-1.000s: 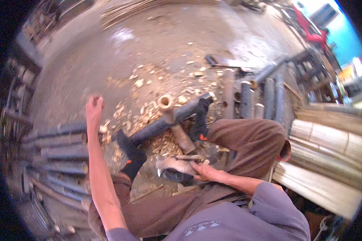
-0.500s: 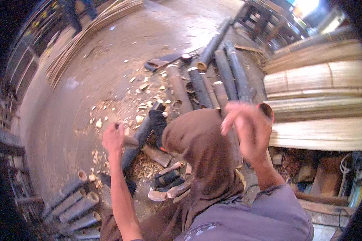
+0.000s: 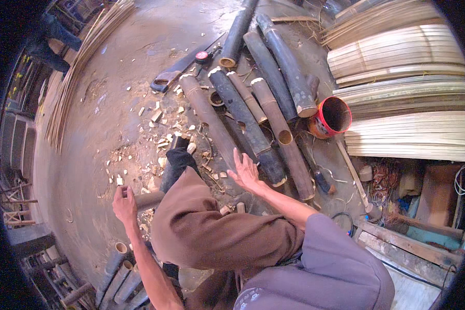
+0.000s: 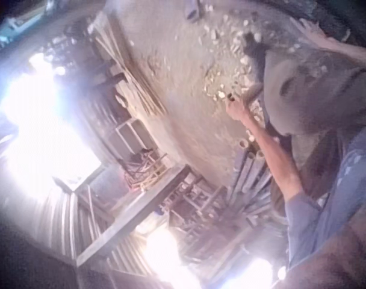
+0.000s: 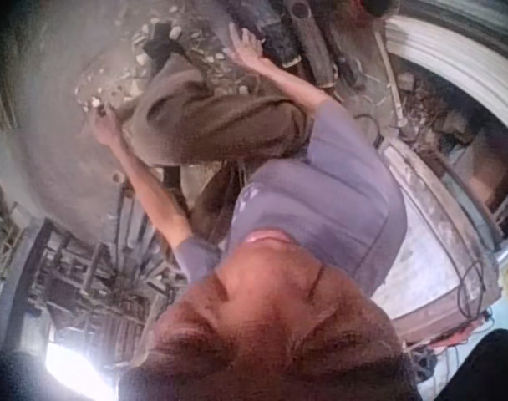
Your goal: The person sits on the floor and assembles a bamboo stool by fitting cut bamboo poles into a frame. They repeatedly insert, remove, and reposition bamboo pieces to form the legs and crossbars of the stool.
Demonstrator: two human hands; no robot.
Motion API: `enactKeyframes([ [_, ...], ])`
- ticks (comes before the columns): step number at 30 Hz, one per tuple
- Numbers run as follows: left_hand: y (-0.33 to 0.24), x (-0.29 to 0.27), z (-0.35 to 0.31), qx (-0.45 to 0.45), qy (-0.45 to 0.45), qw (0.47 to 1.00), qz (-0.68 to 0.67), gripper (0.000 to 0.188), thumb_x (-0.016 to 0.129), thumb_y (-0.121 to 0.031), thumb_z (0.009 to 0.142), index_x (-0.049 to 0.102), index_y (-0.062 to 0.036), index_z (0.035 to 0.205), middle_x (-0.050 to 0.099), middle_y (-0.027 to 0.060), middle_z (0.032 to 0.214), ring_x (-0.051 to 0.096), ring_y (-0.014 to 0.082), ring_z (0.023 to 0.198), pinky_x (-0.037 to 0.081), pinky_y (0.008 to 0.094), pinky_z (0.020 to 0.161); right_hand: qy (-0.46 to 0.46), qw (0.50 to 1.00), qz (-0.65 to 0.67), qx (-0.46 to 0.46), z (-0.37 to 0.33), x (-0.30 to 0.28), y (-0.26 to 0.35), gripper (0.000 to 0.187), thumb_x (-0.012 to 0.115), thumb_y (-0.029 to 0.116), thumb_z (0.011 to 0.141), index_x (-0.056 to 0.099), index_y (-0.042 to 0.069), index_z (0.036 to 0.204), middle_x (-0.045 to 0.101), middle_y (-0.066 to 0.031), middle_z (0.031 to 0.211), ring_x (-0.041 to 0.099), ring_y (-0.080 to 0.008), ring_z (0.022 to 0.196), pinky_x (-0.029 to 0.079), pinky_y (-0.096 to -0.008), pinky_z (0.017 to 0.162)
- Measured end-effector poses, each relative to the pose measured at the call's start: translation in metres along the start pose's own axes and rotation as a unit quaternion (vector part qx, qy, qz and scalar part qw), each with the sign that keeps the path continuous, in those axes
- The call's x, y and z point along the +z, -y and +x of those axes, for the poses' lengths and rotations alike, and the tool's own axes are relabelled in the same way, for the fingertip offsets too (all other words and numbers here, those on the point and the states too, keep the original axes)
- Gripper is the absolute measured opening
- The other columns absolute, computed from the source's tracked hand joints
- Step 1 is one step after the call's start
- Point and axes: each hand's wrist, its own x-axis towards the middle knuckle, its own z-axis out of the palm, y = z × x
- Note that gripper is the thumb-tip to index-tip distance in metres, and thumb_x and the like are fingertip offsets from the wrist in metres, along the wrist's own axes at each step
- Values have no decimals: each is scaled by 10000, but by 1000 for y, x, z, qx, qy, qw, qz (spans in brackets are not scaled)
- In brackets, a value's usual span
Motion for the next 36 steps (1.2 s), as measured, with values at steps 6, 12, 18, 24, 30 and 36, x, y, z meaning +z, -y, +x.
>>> enactKeyframes([
  [6,2,-6,-4,21,16,997,-66,277,650,-303,855,680,-81,1019,708,137,902,683,284,867,513,386,760,119,987,72,81,6,-13,2,1123,753,365,766,-31,153,1541,451,-318,1248,535,-493,1048,454,-526,920],
  [12,-6,-31,-22,4,55,935,-350,530,706,-266,844,534,-35,1289,572,138,1207,537,221,1125,476,375,899,135,886,439,67,6,-21,-21,1068,760,364,763,86,72,1538,303,-230,1509,418,-289,1328,336,-348,1098],
  [18,11,-15,-42,-7,-7,960,-279,494,713,-216,841,530,-20,1256,577,118,1129,553,208,1051,466,318,890,219,752,589,198,7,-58,-2,999,753,385,788,165,36,1517,362,-193,1473,440,-270,1295,349,-383,1085],
  [24,31,-39,-37,-31,74,918,-389,455,626,-298,922,541,-15,1268,606,129,1155,589,184,999,466,319,890,156,929,331,-46,16,-111,15,988,767,350,747,217,60,1514,408,-214,1453,427,-306,1320,370,-387,1079],
  [30,53,-66,-30,-78,-38,777,-623,661,587,-500,926,446,6,1327,570,161,1234,585,258,1090,466,376,944,45,940,60,-332,63,-199,101,1010,806,206,622,301,193,1496,592,-160,1190,593,-358,1073,491,-432,908],
  [36,59,-86,-34,-117,-144,512,-839,734,608,-612,854,455,-58,1310,552,150,1237,564,294,1098,448,456,970,0,821,-123,-557,108,-225,212,941,796,195,643,349,228,1471,592,-96,1138,581,-299,1073,455,-420,919],
])
